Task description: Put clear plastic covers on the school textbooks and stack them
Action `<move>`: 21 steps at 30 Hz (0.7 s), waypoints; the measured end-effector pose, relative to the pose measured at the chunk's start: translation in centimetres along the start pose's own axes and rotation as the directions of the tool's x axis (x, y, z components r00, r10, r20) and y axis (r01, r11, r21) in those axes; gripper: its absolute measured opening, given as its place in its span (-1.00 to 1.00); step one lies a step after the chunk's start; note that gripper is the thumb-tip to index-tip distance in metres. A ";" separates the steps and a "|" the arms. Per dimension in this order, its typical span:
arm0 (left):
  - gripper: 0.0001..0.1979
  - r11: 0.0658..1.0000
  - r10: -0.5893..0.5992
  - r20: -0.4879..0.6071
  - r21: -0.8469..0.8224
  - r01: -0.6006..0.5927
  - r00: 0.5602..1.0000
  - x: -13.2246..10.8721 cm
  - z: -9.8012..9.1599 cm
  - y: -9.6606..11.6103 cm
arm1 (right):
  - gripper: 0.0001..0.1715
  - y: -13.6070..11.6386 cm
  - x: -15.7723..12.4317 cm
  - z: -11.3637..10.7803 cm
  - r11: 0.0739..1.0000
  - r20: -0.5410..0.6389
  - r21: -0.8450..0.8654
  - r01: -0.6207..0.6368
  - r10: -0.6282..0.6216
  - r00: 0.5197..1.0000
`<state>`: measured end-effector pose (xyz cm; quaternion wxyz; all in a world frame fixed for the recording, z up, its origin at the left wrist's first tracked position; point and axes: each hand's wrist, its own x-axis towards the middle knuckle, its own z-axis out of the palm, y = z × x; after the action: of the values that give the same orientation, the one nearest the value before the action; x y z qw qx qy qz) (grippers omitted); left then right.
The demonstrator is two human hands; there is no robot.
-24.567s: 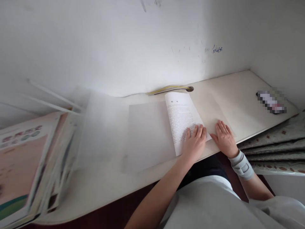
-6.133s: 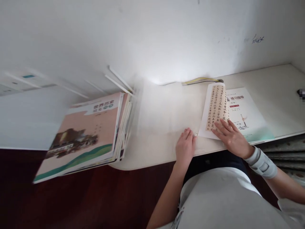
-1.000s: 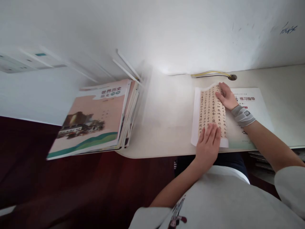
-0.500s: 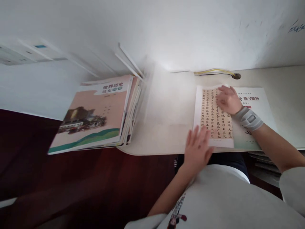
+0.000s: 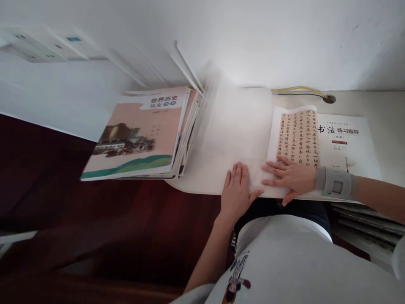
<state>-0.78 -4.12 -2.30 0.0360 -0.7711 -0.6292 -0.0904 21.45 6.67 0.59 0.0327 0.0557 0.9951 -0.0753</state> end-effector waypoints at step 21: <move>-0.12 0.999 -0.040 -0.157 0.020 0.044 0.987 0.4 -0.8 2.7 | -0.58 6.6 -4.7 -4.8 0.877 -0.403 0.398 -0.268 0.429 0.808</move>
<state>1.86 -4.38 -1.27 0.0924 -0.7476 -0.6416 -0.1442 26.57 13.42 4.67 -0.2107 0.2614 0.9175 -0.2131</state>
